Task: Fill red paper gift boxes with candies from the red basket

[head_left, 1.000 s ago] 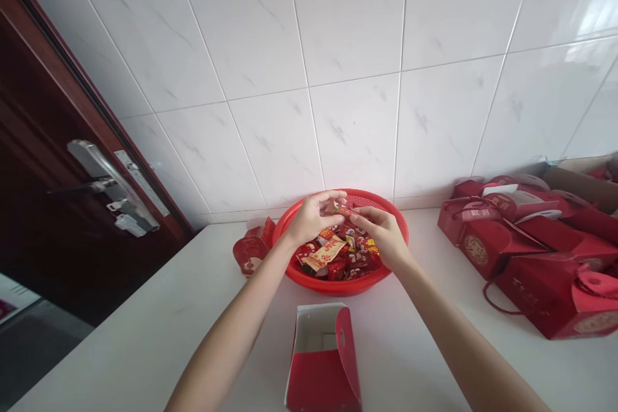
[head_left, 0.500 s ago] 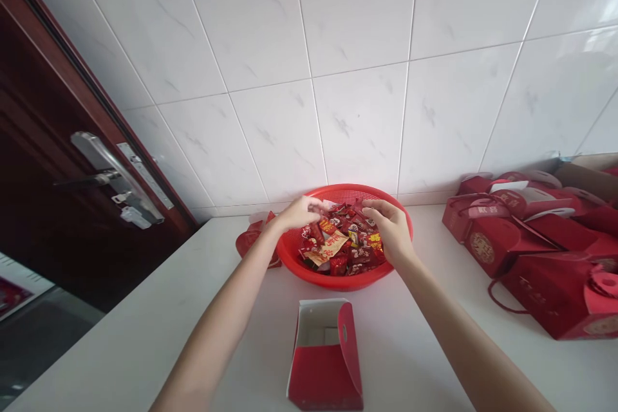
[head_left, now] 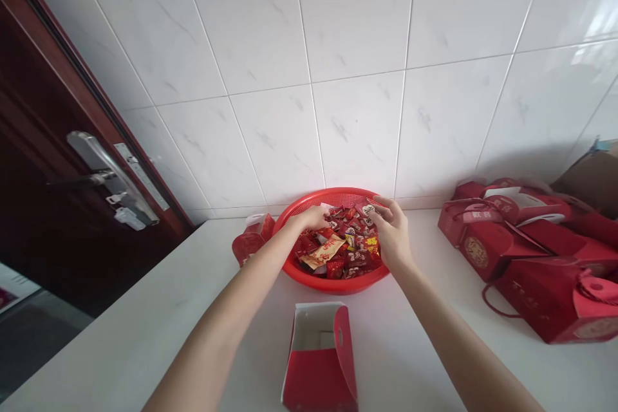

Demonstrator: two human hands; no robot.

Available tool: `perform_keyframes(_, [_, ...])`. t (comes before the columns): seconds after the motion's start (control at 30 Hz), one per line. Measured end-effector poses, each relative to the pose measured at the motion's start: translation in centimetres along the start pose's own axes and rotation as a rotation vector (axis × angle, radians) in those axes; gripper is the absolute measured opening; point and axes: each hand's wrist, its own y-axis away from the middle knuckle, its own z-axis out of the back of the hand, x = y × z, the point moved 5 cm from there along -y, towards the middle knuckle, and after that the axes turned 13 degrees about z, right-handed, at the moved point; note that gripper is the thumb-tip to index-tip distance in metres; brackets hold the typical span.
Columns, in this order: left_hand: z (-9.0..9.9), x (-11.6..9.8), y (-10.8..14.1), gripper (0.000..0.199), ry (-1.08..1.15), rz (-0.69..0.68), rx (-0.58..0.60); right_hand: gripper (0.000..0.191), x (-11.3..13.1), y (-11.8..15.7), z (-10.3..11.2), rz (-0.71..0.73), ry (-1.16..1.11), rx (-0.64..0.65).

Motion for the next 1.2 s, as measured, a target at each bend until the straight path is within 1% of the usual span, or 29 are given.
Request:
perform_keyframes(0.1, [-0.6,0.0,0.2,0.037,-0.010,-0.009,0.001,0.045,-0.3,0.0,0.2,-0.009,-0.025,-0.022])
perform_keyframes(0.27, [-1.5,-0.9,0.6,0.063,0.006,-0.056,0.021,0.045,-0.5,0.0,0.4,-0.018,-0.025,-0.036])
perform_keyframes(0.33, [-1.9,-1.2,0.5,0.063,0.013,-0.063,0.037,0.046,-0.6,-0.1,0.4,-0.019,-0.023,-0.039])
perform_keyframes(0.43, [-2.3,-1.3,0.4,0.054,0.024,-0.069,0.058,0.047,-0.6,-0.1,0.4,-0.018,-0.019,-0.033])
perform_keyframes(0.47, [-2.3,-1.2,0.3,0.054,0.030,-0.070,0.059,0.047,-0.6,-0.1,0.4,-0.016,-0.017,-0.031])
perform_keyframes(0.6, [-2.1,-1.2,0.3,0.069,0.075,-0.077,0.036,0.049,-0.3,0.1,0.3,-0.029,-0.021,-0.038])
perform_keyframes(0.67, [-1.9,-1.2,0.5,0.072,0.108,-0.088,0.034,0.049,-0.1,0.2,0.2,-0.041,-0.022,-0.039])
perform_keyframes(0.73, [-1.8,-1.3,0.6,0.065,0.145,-0.095,0.044,0.048,0.1,0.2,0.1,-0.046,-0.020,-0.033])
perform_keyframes(0.8, [-1.7,-1.6,0.8,0.054,0.192,-0.101,0.056,0.046,0.2,0.3,0.1,-0.043,-0.021,-0.028])
perform_keyframes(0.9, [-1.4,-2.2,1.1,0.034,0.288,-0.125,0.086,0.043,0.3,0.3,0.0,-0.035,-0.019,-0.030])
perform_keyframes(1.0, [-1.0,-3.0,1.5,0.009,0.384,-0.169,0.125,0.040,0.5,0.3,0.0,-0.033,-0.011,-0.035])
perform_keyframes(1.03, [-0.9,-3.3,1.7,0.008,0.412,-0.180,0.134,0.040,0.5,0.3,0.0,-0.033,-0.009,-0.037])
perform_keyframes(1.1, [-0.7,-3.7,2.1,0.016,0.458,-0.188,0.145,0.039,0.6,0.3,0.0,-0.034,-0.009,-0.041])
perform_keyframes(1.2, [-0.6,-3.9,2.6,0.022,0.496,-0.179,0.145,0.038,0.6,0.4,0.0,-0.032,-0.008,-0.041])
